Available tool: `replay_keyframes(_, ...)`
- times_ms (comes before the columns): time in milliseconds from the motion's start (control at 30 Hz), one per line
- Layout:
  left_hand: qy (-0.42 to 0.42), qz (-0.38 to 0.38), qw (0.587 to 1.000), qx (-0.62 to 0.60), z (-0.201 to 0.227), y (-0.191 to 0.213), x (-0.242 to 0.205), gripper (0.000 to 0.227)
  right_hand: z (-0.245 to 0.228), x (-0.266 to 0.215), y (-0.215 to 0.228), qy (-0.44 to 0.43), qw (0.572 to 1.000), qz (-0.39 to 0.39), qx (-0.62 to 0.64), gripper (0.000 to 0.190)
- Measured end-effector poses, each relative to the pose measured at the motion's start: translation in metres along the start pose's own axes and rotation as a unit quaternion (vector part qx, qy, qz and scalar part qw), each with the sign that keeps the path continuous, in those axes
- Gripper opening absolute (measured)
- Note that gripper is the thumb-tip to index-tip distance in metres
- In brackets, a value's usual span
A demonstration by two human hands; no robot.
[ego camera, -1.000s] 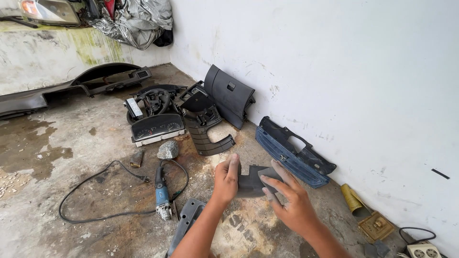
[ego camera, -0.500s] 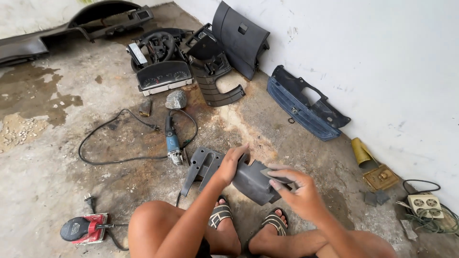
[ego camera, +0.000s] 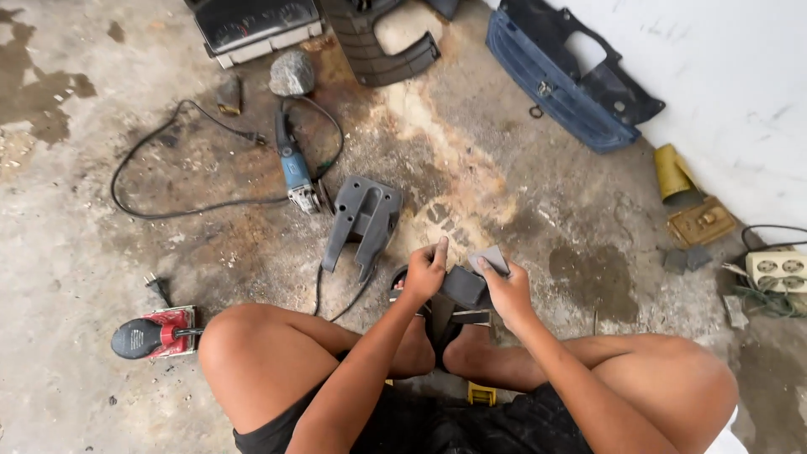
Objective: The person sits cross-legged on the floor and sands a small black plastic part using a sanding block. They hold the part in their left hand and rub the sanding block against its edges and surfaces. The person briefly lifts the part to inspect it before resuming the sanding process.
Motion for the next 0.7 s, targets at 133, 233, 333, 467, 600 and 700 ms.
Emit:
replay_keyframes(133, 0.002, 0.007, 1.000, 0.000, -0.021, 0.004, 0.006, 0.066, 0.025, 0.003, -0.014, 0.016, 1.000, 0.008, 0.018, 0.037)
replay_keyframes(233, 0.027, 0.040, 0.999, 0.014, -0.026, 0.002, -0.005, 0.067, 0.039, 0.005, -0.012, 0.060, 0.998, -0.009, 0.024, 0.034)
replay_keyframes(333, 0.033, 0.061, 0.997, 0.037, -0.021, 0.003, -0.020, 0.067, 0.020, -0.003, -0.009, 0.091, 0.995, -0.021, 0.032, 0.029)
replay_keyframes(467, 0.044, 0.066, 0.997, 0.019, -0.038, 0.018, -0.022, 0.066, 0.070, -0.002, -0.025, 0.109, 0.994, -0.021, -0.022, 0.021)
replay_keyframes(600, 0.044, 0.062, 0.997, 0.005, -0.049, 0.028, -0.025, 0.065, 0.032, -0.008, -0.031, 0.121, 0.992, -0.030, 0.020, 0.023)
replay_keyframes(700, 0.051, 0.058, 0.997, 0.024, -0.044, 0.033, -0.024, 0.065, 0.011, -0.008, -0.032, 0.265, 0.961, -0.062, -0.043, 0.014)
Point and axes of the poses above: each hand's wrist, its own x-axis towards the middle knuckle, its own y-axis out of the back of the hand, z = x × y, the point moved 3 cm from there along x, towards the middle knuckle, and after that the axes turned 15 degrees about y, right-handed, at the moved point
